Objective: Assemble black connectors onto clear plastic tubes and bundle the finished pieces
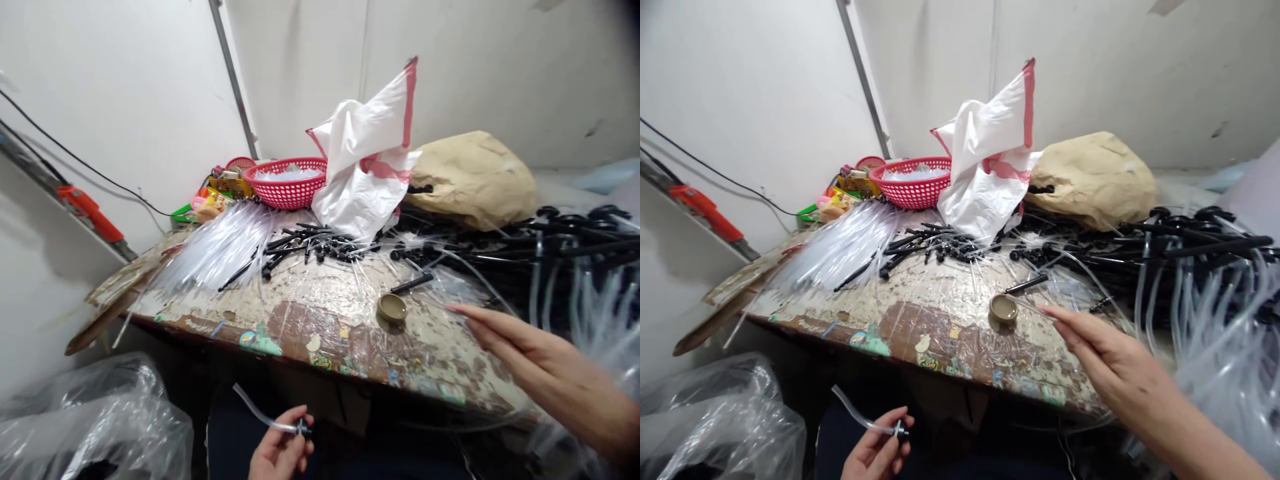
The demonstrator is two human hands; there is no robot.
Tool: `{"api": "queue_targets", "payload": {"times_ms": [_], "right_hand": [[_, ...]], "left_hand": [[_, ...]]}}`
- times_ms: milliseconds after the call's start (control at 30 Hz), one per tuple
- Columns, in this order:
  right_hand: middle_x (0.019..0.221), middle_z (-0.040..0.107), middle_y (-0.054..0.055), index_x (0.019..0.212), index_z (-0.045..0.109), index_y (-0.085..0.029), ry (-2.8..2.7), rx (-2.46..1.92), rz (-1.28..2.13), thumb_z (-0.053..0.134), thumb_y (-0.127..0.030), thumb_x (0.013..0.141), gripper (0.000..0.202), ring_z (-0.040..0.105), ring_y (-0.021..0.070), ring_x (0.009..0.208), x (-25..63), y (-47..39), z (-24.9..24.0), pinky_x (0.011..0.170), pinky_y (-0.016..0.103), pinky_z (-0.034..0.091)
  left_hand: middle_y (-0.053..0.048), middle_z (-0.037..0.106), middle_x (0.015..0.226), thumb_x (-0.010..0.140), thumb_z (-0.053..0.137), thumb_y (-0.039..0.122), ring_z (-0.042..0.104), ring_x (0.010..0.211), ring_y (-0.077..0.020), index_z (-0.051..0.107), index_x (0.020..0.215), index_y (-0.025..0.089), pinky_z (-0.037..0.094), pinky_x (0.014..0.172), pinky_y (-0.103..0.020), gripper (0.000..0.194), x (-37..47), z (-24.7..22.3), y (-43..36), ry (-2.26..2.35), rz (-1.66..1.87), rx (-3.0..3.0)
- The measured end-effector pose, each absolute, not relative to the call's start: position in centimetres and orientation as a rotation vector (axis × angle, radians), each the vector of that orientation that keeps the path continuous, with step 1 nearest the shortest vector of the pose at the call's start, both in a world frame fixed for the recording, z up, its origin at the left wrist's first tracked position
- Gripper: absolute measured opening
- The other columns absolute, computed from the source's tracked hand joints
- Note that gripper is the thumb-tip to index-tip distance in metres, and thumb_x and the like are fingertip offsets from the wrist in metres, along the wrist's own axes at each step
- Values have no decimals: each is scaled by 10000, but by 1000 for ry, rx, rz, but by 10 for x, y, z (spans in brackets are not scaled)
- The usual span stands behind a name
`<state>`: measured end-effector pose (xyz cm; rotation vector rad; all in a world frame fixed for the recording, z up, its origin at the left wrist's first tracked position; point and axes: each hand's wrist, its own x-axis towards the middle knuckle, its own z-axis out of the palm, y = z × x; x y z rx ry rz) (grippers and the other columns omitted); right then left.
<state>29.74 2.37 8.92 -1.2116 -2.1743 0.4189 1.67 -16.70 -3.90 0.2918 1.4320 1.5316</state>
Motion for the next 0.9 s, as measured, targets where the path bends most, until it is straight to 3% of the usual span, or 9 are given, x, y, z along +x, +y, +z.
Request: {"api": "queue_targets", "payload": {"times_ms": [100,400,700,900], "right_hand": [[1068,676,53,1085,642,-286,-2260,-1226,411,421,-386,876,321,642,230,953,294,35,73,808,356,530],[1028,699,-18,1023,682,-315,-2503,-1385,40,462,-344,861,275,677,193,829,283,68,47,627,274,522],[987,707,-18,954,692,-313,-2695,-1402,-51,460,-369,854,260,664,194,777,267,82,47,514,254,427],[1012,691,14,958,672,-274,-2553,-1360,130,420,-358,854,285,648,220,836,272,82,53,627,296,466]], "left_hand": [[-96,708,884,571,799,351,588,610,-133,720,916,190,427,518,-224,389,28,-15,-155,1413,1559,341],[-79,724,859,598,776,354,592,589,-126,700,937,198,442,524,-222,381,47,6,-142,1442,1513,477],[-79,723,915,588,782,301,644,865,-208,698,967,183,495,782,-280,405,44,14,-142,1491,1376,609],[-65,686,973,651,742,295,608,913,-201,702,1009,216,469,824,-275,368,44,16,-142,1561,1405,755]]}}
